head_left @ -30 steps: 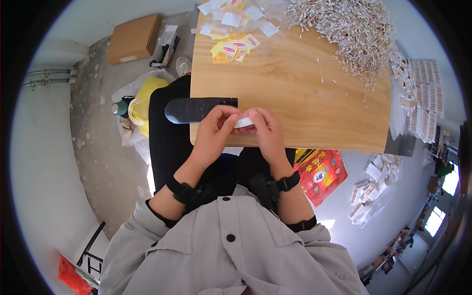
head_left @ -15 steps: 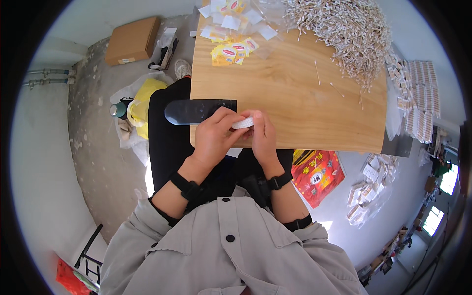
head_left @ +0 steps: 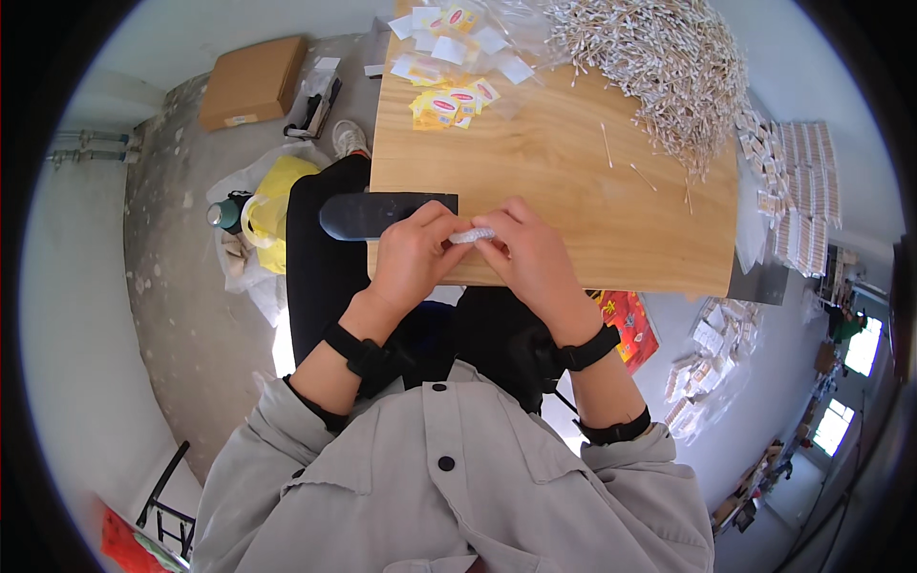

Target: The person gathers cotton swabs from a large pile on a wooden table and arranges them into neat rows. They then place the aligned swabs into small plastic packaging sleeves, seal the packages, and set them aside. The process is repeated continuously throughout the clip.

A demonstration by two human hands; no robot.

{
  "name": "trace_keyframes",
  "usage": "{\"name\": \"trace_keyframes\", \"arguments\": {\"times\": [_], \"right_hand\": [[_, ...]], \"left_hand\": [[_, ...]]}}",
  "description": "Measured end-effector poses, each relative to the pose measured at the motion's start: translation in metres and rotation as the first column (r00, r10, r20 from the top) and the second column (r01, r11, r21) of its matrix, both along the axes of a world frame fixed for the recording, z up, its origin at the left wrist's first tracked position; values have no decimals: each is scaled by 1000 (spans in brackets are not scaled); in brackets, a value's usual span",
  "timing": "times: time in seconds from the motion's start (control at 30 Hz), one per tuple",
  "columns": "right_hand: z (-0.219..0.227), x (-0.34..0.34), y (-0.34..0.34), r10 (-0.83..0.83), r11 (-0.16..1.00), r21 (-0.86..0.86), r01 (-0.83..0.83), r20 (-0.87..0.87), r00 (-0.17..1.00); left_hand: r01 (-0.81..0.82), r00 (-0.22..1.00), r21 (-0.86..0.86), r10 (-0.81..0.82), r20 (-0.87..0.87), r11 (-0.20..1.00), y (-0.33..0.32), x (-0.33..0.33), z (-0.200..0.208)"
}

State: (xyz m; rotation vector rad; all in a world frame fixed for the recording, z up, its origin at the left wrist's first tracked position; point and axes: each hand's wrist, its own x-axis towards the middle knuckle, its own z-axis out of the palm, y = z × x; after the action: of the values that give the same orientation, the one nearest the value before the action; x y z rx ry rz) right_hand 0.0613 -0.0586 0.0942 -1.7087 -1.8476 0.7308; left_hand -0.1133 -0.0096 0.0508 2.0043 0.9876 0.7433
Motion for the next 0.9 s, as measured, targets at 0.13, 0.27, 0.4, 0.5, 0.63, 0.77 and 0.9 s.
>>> {"name": "trace_keyframes", "arguments": {"times": [0.13,0.27,0.4,0.5,0.63,0.77,0.9], "right_hand": [[-2,1,3,34,999,39,-35,28,999],[-3,-4,3,31,999,38,-32,40,999],[-1,-3,4,67,998,15,-68,56,996],[-3,-2,6,90,995,35,-93,66,994],[-6,-1,8,93,993,65,-99,85,992],[-8,5,8,23,997,79,-19,-46,999],[-20,12,-16,-363,931,-249,267,-722,589]], "left_hand": [[-56,975,-361,129,182,931,-4,-4,3],[-5,991,-231,35,125,973,-1,-11,2],[-4,997,-145,14,70,989,-2,-14,-3],[29,998,-131,-22,55,991,2,-16,-8],[-19,998,-298,34,47,954,6,-13,-2],[-104,993,-306,83,-81,946,8,-13,11],[-165,955,-176,201,217,970,1,-8,34]]}}
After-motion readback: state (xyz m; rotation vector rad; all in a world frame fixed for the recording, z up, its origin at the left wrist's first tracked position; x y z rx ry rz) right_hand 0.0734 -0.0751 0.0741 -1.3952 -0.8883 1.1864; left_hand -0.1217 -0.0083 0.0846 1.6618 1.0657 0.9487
